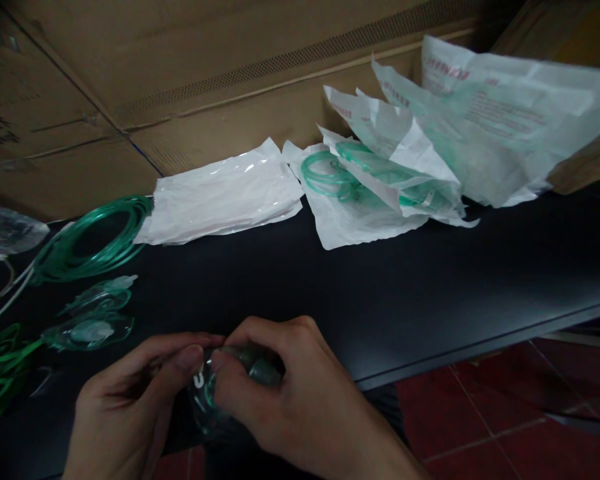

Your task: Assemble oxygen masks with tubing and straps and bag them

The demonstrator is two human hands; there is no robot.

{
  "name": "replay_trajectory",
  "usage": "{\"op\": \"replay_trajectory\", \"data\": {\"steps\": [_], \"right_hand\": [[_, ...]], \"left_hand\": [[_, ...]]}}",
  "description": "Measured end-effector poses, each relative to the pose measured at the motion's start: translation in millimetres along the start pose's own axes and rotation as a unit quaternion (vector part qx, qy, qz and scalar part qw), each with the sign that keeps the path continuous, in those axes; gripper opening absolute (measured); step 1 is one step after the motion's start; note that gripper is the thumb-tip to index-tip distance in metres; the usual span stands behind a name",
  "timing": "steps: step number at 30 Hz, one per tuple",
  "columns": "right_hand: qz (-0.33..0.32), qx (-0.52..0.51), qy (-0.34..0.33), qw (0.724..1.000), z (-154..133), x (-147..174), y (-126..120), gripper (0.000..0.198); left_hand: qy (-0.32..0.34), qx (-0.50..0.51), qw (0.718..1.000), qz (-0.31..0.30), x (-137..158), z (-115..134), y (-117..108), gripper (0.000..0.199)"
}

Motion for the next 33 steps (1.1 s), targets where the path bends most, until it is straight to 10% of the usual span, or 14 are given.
{"op": "replay_trajectory", "data": {"steps": [33], "right_hand": [[0.006, -0.038, -0.008, 0.999, -3.1, -2.4, -3.6, 0.021]], "left_hand": [[0.144, -0.084, 0.986, -0.005, 13.2, 24.0, 10.4, 0.039]]}}
Point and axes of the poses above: each hand's wrist, its own x-axis away from the middle knuckle, its own y-axis out of the palm, z = x × y, the point moved 7 cm from there along -x, towards the middle knuckle
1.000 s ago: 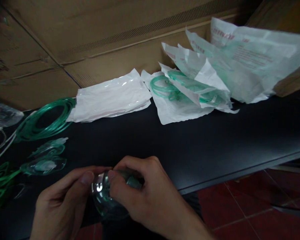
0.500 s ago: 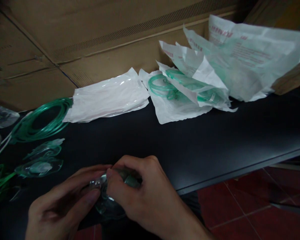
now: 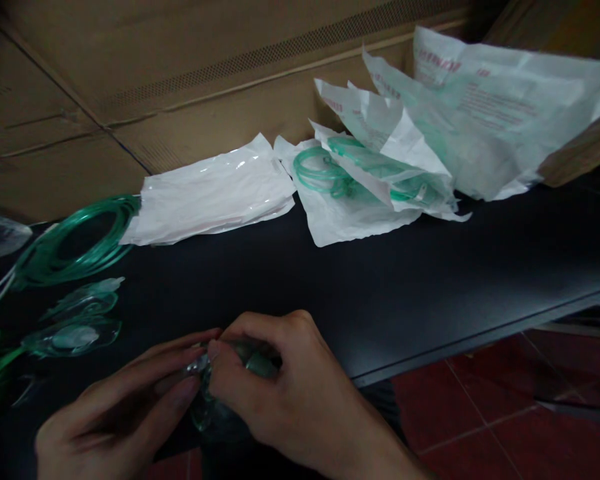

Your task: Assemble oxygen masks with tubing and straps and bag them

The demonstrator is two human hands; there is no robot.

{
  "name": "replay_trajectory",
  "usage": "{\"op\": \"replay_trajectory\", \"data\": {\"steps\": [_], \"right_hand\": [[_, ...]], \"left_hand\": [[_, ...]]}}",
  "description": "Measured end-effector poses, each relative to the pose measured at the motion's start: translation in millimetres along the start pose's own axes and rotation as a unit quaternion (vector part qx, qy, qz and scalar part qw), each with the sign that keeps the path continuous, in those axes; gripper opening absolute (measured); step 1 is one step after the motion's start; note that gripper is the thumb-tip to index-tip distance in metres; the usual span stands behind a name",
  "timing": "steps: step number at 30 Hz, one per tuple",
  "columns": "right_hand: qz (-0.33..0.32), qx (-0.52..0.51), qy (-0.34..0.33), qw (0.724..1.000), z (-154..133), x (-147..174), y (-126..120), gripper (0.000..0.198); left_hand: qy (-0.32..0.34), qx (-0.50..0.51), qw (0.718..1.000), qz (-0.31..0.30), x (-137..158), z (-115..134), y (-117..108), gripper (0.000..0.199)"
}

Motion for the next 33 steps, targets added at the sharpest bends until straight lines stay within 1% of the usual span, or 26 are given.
{"op": "replay_trajectory", "data": {"steps": [3, 6, 12, 17, 22, 25, 27, 29, 30, 33], "right_hand": [[-0.005, 0.025, -0.021, 0.999, -2.5, 1.3, 0.0, 0.02], [-0.002, 0.041, -0.028, 0.999, -4.2, 1.4, -0.7, 0.021], [0.01, 0.037, -0.052, 0.998, -8.9, 3.8, -2.7, 0.018], [0.034, 0.029, -0.089, 0.995, -13.3, 7.2, -5.4, 0.015], [0.037, 0.03, -0.076, 0.996, -10.2, 6.2, -7.1, 0.014], [0.043, 0.042, -0.061, 0.996, -8.3, 5.2, -8.2, 0.015], [0.048, 0.046, -0.05, 0.996, -6.8, 4.7, -8.5, 0.018], [0.052, 0.045, -0.043, 0.997, -5.7, 4.2, -8.4, 0.019], [0.054, 0.043, -0.041, 0.997, -5.3, 4.0, -8.3, 0.019], [0.052, 0.038, -0.048, 0.997, -6.0, 3.9, -7.6, 0.016]], "left_hand": [[0.013, -0.008, 1.0, 0.012, 1.5, 0.7, -3.8, 0.039], [0.019, -0.01, 1.0, 0.001, 3.3, 2.1, -2.6, 0.039], [0.013, -0.002, 0.998, 0.06, 9.1, 3.9, -4.5, 0.032], [0.005, -0.003, 0.998, 0.068, 11.0, 4.2, -2.9, 0.029], [0.017, -0.005, 0.998, 0.055, 10.9, 4.3, -3.1, 0.032], [0.033, -0.035, 0.998, 0.031, 11.2, 5.6, -1.4, 0.028], [0.042, -0.059, 0.997, 0.026, 12.2, 6.2, -0.4, 0.025], [0.031, -0.054, 0.997, 0.048, 14.1, 4.4, -1.8, 0.024], [0.016, -0.035, 0.997, 0.066, 15.3, 2.2, -3.1, 0.026], [-0.045, 0.034, 0.994, 0.096, 18.6, -5.6, -2.7, 0.037]]}}
Point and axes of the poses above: each hand's wrist, its own x-axis away from the middle knuckle, its own y-axis out of the palm, z = x × y, the point moved 7 cm from there along -x, towards the middle knuckle
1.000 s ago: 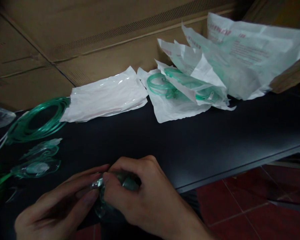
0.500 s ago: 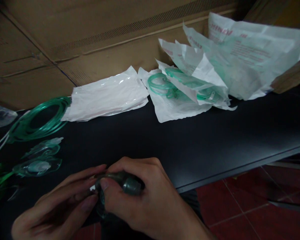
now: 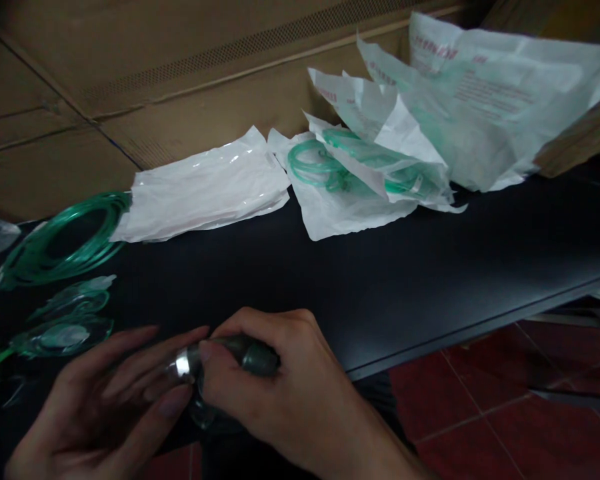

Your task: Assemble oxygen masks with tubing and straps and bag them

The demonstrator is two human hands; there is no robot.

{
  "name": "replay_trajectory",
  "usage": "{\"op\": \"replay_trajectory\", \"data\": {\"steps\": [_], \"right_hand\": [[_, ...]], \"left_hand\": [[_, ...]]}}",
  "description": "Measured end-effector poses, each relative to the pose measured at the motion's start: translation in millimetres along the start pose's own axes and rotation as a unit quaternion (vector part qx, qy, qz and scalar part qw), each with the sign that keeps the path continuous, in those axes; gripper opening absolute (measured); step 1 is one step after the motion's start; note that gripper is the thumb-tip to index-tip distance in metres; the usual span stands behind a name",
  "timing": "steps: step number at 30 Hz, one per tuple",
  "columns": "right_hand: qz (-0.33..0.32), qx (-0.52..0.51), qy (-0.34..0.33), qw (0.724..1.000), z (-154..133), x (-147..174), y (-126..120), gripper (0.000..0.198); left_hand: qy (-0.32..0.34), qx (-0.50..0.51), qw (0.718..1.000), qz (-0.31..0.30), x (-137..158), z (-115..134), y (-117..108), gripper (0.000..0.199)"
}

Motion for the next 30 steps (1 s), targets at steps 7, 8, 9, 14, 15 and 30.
{"op": "replay_trajectory", "data": {"steps": [7, 8, 9, 14, 15, 30], "right_hand": [[-0.012, 0.014, -0.082, 0.996, -7.9, 5.2, 1.2, 0.011], [-0.014, 0.019, -0.096, 0.995, -9.1, 5.9, 1.8, 0.011], [-0.017, 0.023, -0.108, 0.994, -10.0, 6.4, 2.4, 0.011], [-0.02, 0.027, -0.12, 0.992, -10.9, 6.3, 3.6, 0.01], [-0.018, 0.027, -0.115, 0.993, -10.3, 6.1, 3.4, 0.01], [-0.022, 0.016, 0.0, 1.0, 0.9, 3.7, 1.3, 0.017]], "left_hand": [[0.013, -0.001, 1.0, -0.002, -3.7, 4.1, -0.3, 0.014], [0.015, -0.001, 1.0, -0.004, -4.7, 3.9, -0.9, 0.016], [0.018, -0.002, 1.0, -0.008, -5.5, 3.8, -1.5, 0.016], [0.033, -0.027, 0.999, -0.027, -7.7, 5.1, -1.8, 0.022], [0.035, -0.03, 0.998, -0.031, -7.9, 5.5, -1.3, 0.024], [0.064, -0.043, 0.987, -0.138, -16.6, 2.7, 4.8, 0.035]]}}
Point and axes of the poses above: each hand's wrist, its own x-axis away from the middle knuckle, its own y-axis out of the palm, z = x × y, the point moved 7 cm from there along -x, towards the middle knuckle
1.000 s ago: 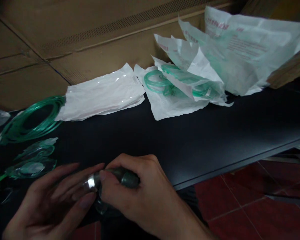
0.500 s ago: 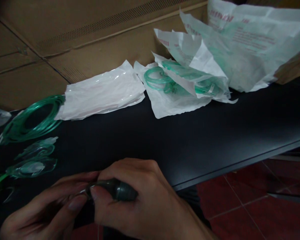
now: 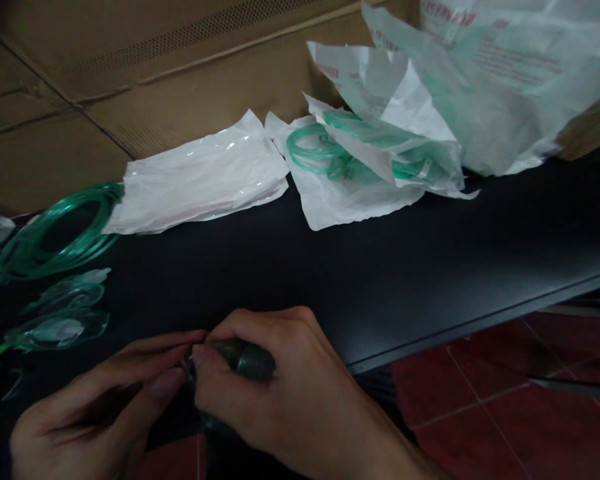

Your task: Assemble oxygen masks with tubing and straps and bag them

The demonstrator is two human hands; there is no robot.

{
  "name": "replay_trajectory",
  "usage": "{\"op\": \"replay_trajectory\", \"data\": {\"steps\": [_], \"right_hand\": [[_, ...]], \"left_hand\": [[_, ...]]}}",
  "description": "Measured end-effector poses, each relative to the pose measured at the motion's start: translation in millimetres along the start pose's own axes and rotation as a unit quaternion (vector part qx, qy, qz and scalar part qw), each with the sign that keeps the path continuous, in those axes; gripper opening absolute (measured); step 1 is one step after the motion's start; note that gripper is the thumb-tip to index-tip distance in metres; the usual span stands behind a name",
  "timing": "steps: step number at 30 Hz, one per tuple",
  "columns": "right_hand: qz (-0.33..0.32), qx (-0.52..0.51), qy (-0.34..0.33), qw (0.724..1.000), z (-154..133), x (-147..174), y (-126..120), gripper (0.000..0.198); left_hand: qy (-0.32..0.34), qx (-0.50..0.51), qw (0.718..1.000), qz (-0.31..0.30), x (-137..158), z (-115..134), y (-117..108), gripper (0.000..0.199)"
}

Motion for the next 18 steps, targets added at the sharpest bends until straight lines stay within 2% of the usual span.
{"op": "replay_trajectory", "data": {"steps": [9, 18], "right_hand": [[-0.044, -0.05, 0.005, 0.998, 1.4, -2.6, 2.9, 0.016], [-0.043, -0.032, -0.104, 0.993, -9.5, 1.6, 1.3, 0.01]], "left_hand": [[-0.015, 0.033, 0.999, -0.003, 0.4, -3.9, 0.7, 0.034], [-0.007, 0.021, 1.0, 0.006, 3.8, -2.1, 0.8, 0.031]]}}
Point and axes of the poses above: each hand's wrist, its own x-axis away from the middle knuckle, its own y-axis out of the palm, z = x × y, the point moved 7 cm from there along -x, towards the middle knuckle
